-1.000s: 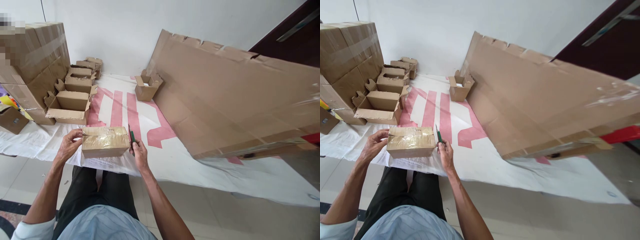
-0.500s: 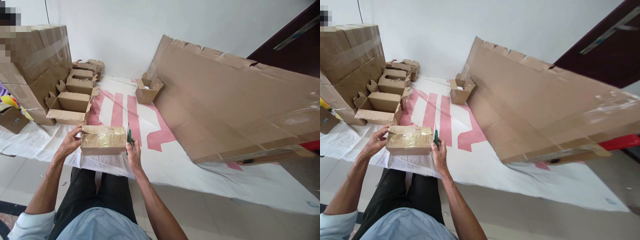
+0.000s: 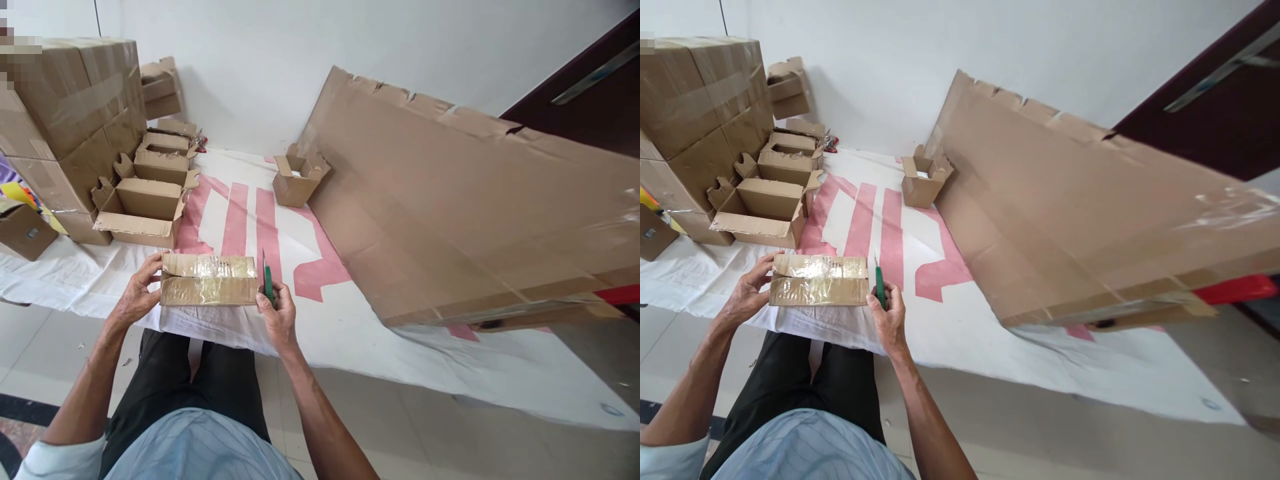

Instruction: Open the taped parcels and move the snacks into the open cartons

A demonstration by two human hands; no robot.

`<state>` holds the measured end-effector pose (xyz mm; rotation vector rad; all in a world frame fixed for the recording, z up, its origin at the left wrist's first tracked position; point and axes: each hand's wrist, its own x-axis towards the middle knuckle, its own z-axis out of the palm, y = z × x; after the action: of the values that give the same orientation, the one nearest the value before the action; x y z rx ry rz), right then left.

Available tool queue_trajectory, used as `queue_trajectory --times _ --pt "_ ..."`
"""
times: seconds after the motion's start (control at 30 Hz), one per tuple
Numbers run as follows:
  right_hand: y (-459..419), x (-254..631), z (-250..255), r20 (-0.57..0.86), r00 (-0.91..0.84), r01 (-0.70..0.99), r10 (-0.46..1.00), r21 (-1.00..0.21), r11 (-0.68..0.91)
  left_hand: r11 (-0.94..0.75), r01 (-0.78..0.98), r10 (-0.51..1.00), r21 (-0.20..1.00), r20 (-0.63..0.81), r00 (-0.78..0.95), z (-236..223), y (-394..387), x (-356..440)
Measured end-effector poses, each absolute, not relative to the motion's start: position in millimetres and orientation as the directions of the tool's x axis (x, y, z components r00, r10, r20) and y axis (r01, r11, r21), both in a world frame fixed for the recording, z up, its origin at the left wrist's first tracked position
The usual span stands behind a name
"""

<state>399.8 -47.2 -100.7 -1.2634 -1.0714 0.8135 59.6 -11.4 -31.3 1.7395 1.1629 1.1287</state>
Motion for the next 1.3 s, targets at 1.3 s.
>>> queue_trajectory --times 1.3 --pt "-4 357 81 0.135 -0.644 0.682 0.753 -0.343 0.646 -0.399 0.390 0.912 0.830 0.317 0.259 -41 -27 61"
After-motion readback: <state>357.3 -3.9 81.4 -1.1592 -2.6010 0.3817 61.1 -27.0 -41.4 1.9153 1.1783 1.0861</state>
